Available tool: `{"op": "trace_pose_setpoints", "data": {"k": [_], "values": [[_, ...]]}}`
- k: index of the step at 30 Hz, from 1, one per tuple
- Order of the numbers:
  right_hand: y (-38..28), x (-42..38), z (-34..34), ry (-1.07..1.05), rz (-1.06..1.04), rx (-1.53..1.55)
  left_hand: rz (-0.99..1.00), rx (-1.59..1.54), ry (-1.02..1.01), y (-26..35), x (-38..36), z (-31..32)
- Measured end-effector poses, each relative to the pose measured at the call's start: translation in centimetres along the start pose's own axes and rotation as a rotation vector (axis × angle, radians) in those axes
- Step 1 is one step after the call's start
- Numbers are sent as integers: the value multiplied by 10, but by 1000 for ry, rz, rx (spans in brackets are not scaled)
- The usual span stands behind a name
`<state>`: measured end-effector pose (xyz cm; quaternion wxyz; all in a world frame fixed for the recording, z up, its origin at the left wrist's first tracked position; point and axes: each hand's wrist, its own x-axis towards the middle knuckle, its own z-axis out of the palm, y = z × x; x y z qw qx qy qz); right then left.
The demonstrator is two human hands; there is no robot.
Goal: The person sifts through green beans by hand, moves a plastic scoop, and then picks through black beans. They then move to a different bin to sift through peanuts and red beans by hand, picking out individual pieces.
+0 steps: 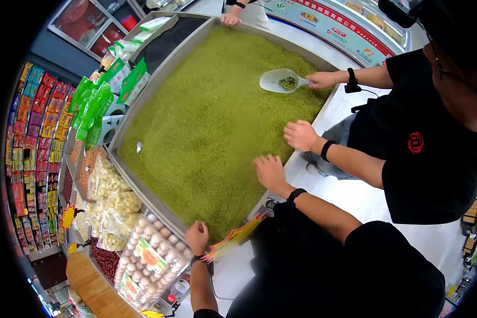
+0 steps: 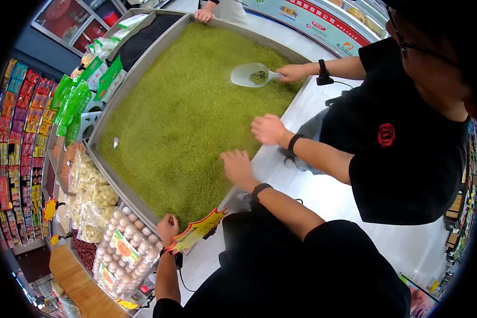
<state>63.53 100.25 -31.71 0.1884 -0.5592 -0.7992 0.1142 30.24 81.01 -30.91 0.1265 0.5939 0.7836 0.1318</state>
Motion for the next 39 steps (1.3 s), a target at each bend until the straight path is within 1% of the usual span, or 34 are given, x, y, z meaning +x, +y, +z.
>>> {"op": "trace_pose_setpoints", "data": {"k": [1,5,7,9,10,12,14,16,18,19,21,22,24,25,26,28,29,30,31,32,33,34,35,37,38,39], "values": [[-1,1,-2,5,-2,7,2,4,-9,-2,-2,0],[-4,1,-5,-89,26,-6,-49,-29,-20,3,-20,2],[-6,3,-4,-111,36,-19,-34,60,-85,3,-27,4],[-4,3,-4,-205,81,46,-29,70,-34,-8,-29,10],[-2,14,-10,-199,79,29,-19,73,10,-5,-24,16],[-2,28,-12,-92,198,18,-58,69,-47,-3,-31,14],[25,77,-4,102,309,-76,-117,52,-29,0,-27,10],[56,140,-17,-107,677,134,-46,90,11,-2,-23,10],[89,183,-4,-186,885,274,-72,113,-20,4,-27,8],[101,197,-2,-184,886,262,-78,93,-44,5,-26,8],[103,219,16,-264,950,209,-59,82,-27,5,-25,11],[97,224,20,-283,938,214,-39,83,-10,1,-28,10],[101,229,24,-190,861,201,-38,114,-28,-2,-31,9],[99,231,35,-139,792,249,-37,94,-34,0,-29,8],[91,238,49,-147,786,253,-40,74,-37,2,-26,6],[58,245,65,-275,623,144,-37,96,-68,3,-25,4],[43,245,64,-389,540,314,-6,87,-24,3,-26,5],[18,246,58,-490,521,361,27,78,30,3,-25,7],[-8,243,56,-589,500,409,18,80,25,3,-24,6],[-25,236,67,-585,492,414,16,86,33,4,-25,6],[-37,228,88,-521,355,354,17,67,46,4,-24,7],[-52,223,90,-458,221,296,17,52,57,1,-25,9],[-58,220,88,-459,216,305,23,46,78,-3,-26,12],[-71,200,63,-620,-48,162,-5,82,28,1,-28,5],[-67,186,66,-626,-53,161,-19,105,-7,5,-25,3],[-52,171,77,-449,-204,223,-21,102,11,8,-24,2]]}}
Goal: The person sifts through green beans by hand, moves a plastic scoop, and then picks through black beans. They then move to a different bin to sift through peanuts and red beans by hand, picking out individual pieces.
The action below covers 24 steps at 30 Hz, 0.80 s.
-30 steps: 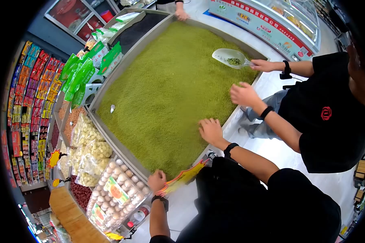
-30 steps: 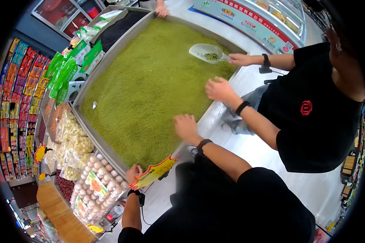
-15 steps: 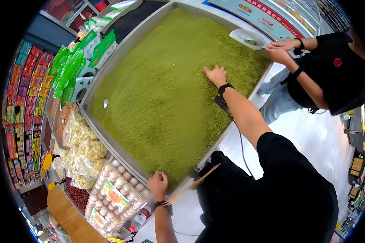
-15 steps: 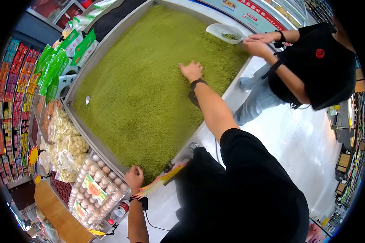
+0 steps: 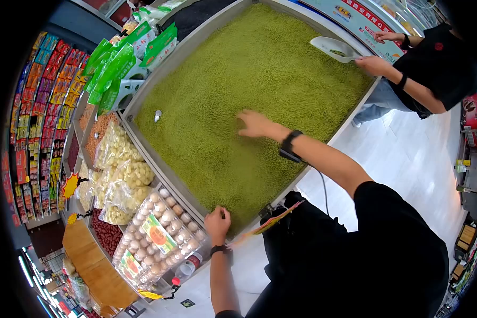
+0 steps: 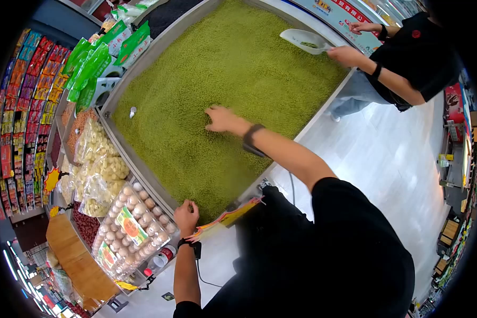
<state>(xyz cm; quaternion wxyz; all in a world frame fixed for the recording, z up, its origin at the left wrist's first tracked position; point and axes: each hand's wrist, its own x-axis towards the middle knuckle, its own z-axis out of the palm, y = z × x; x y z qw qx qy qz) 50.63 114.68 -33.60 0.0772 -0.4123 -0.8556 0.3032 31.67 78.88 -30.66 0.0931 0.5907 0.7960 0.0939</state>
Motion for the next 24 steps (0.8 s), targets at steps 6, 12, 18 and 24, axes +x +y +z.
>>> {"op": "trace_pose_setpoints", "data": {"k": [6,12,18,24], "values": [[32,-140,-62,47,135,-68,-23,-71,19,-2,3,4],[61,-197,-54,367,182,-63,-41,-103,45,-5,0,13],[62,-190,-48,260,309,-249,-13,-181,56,-2,-3,2],[62,-193,-44,310,264,-258,-44,-579,250,-21,-49,43]]}}
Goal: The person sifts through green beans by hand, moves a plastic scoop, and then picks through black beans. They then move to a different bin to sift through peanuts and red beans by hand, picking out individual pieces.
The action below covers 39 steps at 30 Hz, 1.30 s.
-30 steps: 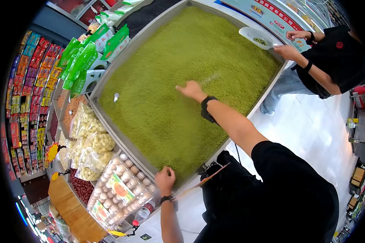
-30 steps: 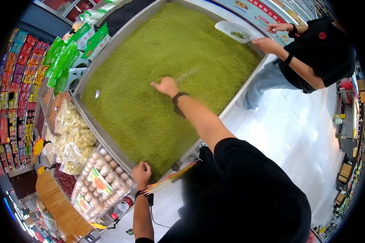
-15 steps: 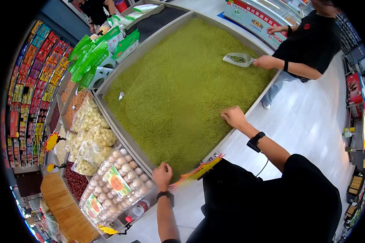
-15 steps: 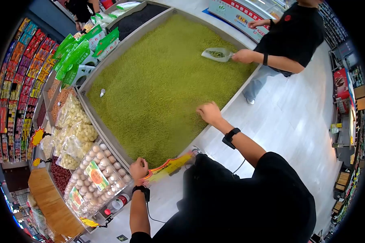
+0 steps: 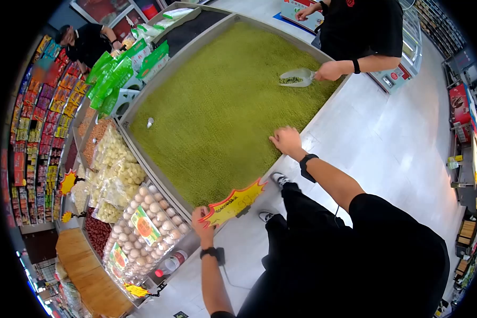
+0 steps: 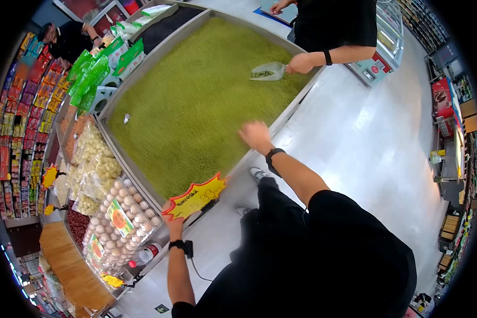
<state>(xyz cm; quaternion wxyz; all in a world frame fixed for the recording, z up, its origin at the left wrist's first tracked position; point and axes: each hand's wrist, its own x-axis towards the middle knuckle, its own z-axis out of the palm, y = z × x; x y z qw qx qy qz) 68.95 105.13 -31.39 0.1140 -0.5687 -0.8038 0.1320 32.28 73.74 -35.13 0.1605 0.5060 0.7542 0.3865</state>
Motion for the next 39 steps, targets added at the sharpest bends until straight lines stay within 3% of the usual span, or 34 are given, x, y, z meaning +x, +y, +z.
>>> {"op": "trace_pose_setpoints", "data": {"k": [2,4,6,7,9,10,11,13,14,15,18,20,21,24,27,29,33,39], "values": [[3,5,7,50,-16,3,-11,48,61,-11,-20,9],[6,6,9,-142,15,-20,-24,140,74,3,-39,15],[7,6,5,-145,-37,41,-371,-227,152,20,-51,30],[9,3,8,-152,-84,94,-377,-219,154,38,-52,35],[17,3,5,-192,-131,138,-187,300,374,73,-57,46],[22,6,-6,-282,-210,270,-168,419,292,77,-69,45],[28,10,-18,-372,-284,405,-186,428,287,83,-81,53],[47,14,-30,-403,-318,448,-343,310,542,115,-103,70],[64,19,-35,-278,-374,407,-457,393,623,131,-113,80],[83,23,-42,-155,-429,366,-475,408,618,139,-130,93],[134,49,-79,-195,-393,263,-627,225,574,153,-163,118],[162,63,-99,-216,-373,230,-663,75,222,181,-154,127],[173,72,-103,-207,-354,191,-673,78,227,186,-148,135],[201,85,-92,-123,-375,189,-496,26,-54,215,-122,153],[210,89,-72,-47,-375,185,-269,34,-150,248,-75,176],[202,88,-75,-63,-310,183,-28,59,-75,266,-36,193],[198,91,-77,-174,-225,79,115,118,93,289,28,218],[193,94,-83,-271,-213,-7,-25,310,339,283,91,245]]}}
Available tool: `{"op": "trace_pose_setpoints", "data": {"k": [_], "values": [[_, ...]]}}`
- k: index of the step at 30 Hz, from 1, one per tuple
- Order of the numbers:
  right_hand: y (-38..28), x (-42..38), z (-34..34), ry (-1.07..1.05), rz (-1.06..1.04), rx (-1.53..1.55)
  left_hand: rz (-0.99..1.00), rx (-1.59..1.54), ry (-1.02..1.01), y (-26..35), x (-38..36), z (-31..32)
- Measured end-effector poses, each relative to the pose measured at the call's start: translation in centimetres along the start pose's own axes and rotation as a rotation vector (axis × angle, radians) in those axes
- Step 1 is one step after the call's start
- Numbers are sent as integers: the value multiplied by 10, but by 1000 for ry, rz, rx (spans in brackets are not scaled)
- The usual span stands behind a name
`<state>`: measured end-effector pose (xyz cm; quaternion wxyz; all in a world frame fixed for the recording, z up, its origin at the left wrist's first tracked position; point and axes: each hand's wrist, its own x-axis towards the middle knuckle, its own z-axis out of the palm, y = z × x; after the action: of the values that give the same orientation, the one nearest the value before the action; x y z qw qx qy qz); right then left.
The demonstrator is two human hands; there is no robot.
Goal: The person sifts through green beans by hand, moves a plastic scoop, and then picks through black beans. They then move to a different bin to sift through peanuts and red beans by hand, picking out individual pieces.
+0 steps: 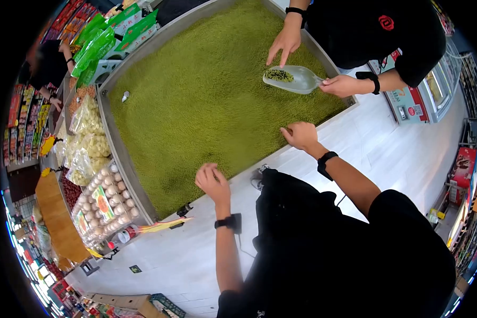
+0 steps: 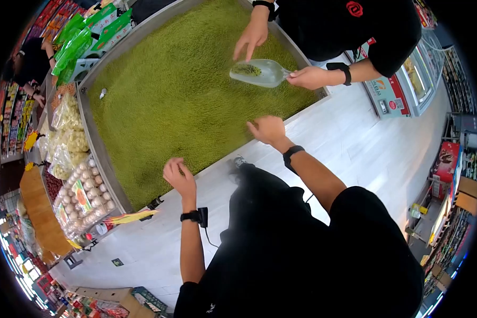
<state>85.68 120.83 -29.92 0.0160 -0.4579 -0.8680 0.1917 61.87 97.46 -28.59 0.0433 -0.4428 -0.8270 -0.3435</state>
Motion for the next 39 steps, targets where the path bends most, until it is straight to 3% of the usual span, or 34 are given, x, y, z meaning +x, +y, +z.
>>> {"op": "trace_pose_setpoints", "data": {"k": [7,14,16,21,23,25,26,29,33,34,35,39], "values": [[-6,4,-10,-118,44,-24,-308,118,-13,-21,9,23],[-3,9,-9,-248,72,-22,-343,307,-82,-16,15,25],[-3,10,-8,-240,54,-20,-571,389,-142,-12,15,27],[5,16,-12,-374,31,107,-697,469,-211,-23,17,37],[32,36,-5,-183,-56,423,-712,457,-199,-21,16,37],[59,80,-32,183,-162,316,-668,411,-133,-23,16,37],[73,106,-39,328,-83,278,-681,419,-144,-24,14,36],[126,183,-26,496,183,241,-630,338,-131,-24,15,35],[145,231,12,544,425,269,-567,318,-41,-25,16,33],[139,240,13,527,427,462,-562,299,3,-26,16,35],[133,246,17,502,426,654,-577,297,0,-27,16,37],[77,241,14,328,201,723,-590,300,-14,-28,14,35]]}}
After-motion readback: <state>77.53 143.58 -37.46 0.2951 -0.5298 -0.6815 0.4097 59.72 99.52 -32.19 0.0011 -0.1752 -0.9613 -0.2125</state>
